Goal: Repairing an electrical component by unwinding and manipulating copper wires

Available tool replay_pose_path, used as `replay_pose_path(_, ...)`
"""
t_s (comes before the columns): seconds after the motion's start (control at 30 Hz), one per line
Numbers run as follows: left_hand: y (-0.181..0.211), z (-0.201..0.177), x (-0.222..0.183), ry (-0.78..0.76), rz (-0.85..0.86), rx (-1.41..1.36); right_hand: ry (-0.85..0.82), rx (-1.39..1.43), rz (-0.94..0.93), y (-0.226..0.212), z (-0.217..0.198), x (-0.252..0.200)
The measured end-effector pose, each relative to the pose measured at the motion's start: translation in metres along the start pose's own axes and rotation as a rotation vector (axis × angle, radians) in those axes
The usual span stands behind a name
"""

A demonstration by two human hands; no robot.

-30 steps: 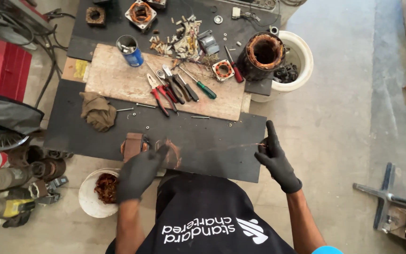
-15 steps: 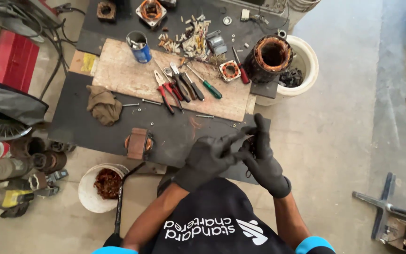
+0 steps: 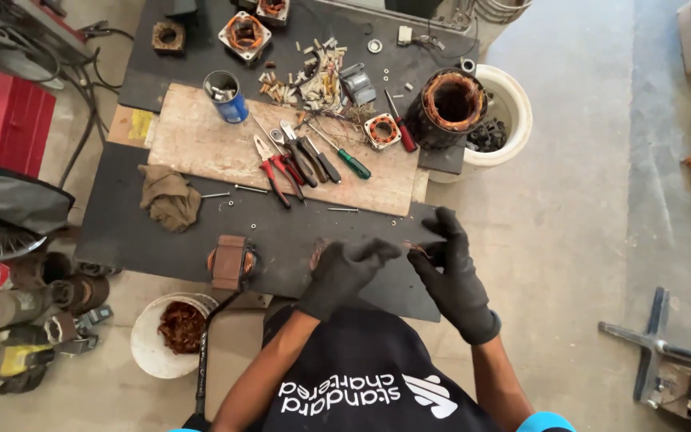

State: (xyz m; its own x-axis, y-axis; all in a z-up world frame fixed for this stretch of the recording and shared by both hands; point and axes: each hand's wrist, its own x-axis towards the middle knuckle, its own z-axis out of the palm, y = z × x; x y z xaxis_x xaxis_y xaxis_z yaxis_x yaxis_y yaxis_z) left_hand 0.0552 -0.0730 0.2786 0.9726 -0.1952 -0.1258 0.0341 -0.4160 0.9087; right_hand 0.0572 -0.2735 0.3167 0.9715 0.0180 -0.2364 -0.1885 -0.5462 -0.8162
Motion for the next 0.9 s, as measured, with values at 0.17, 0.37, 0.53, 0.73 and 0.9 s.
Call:
replay_pose_path(0.17, -0.010, -0.029, 0.007, -0.057, 0.053, -0.509, -0.104, 0.189, 0.237, 0.044, -0.001, -0.001)
replay_pose_path(0.37, -0.030, 0.000, 0.009, 0.040, 0.332, -0.556, -0.095, 0.754, 0.288, 0.020, 0.009, -0.004)
replay_pose_path(0.53, -0.023, 0.008, 0.016, -0.053, 0.296, -0.590, -0.674, 1.315, 0.510, 0.058, 0.010, 0.006)
replay_pose_path(0.73, 0.007, -0.005, -0.007, -0.235, 0.077, -1.221, -1.101, 1.611, 0.802, 0.084, 0.023, 0.019)
replay_pose_path(0.9, -0.024, 0.012, 0.000, -0.131, 0.190, -1.123, -1.304, 1.866, 1.040, 0.094, 0.040, 0.013)
